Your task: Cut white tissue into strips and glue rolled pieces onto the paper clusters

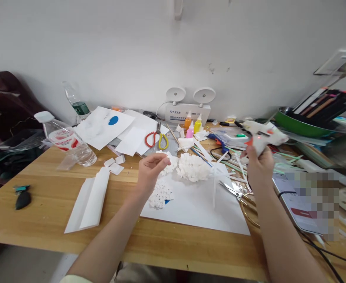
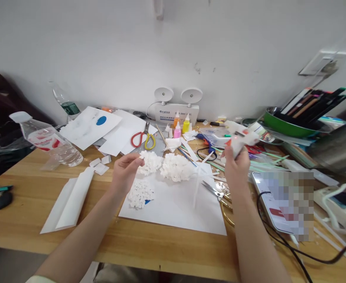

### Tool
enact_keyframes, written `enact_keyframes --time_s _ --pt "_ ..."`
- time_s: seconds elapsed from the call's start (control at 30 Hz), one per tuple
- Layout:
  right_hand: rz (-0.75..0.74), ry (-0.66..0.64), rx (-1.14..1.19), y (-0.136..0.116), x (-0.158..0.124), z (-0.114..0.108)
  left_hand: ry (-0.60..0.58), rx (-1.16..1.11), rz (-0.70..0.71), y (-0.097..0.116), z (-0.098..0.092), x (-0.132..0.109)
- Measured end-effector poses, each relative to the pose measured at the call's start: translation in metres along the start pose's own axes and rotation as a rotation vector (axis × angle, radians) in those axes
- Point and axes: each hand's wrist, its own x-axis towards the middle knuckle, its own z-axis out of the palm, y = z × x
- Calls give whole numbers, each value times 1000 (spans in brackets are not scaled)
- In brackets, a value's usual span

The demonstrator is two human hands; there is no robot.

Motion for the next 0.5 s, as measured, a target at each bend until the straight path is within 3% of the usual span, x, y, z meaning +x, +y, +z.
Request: enact_keyframes --time_s 0.07,0.17,0.27,0.4,0.43,0.5 --pt "66 38 122 -11 -6 -1 -40 139 89 -2 1 -3" --pt "101 -71 336 -22 -15 1 -106 267 199 -4 4 -9" --pt "142 -300 490 -28 -24 2 -141 329 264 -4 8 -14" --pt "173 -783 419 -29 -39 1 -165 406 451 -4 12 -19" --pt "161 -850 398 -29 -43 2 -171 422 501 -5 12 -20" --pt "118 -857 353 -29 -50 5 -174 435 558 -6 13 -22"
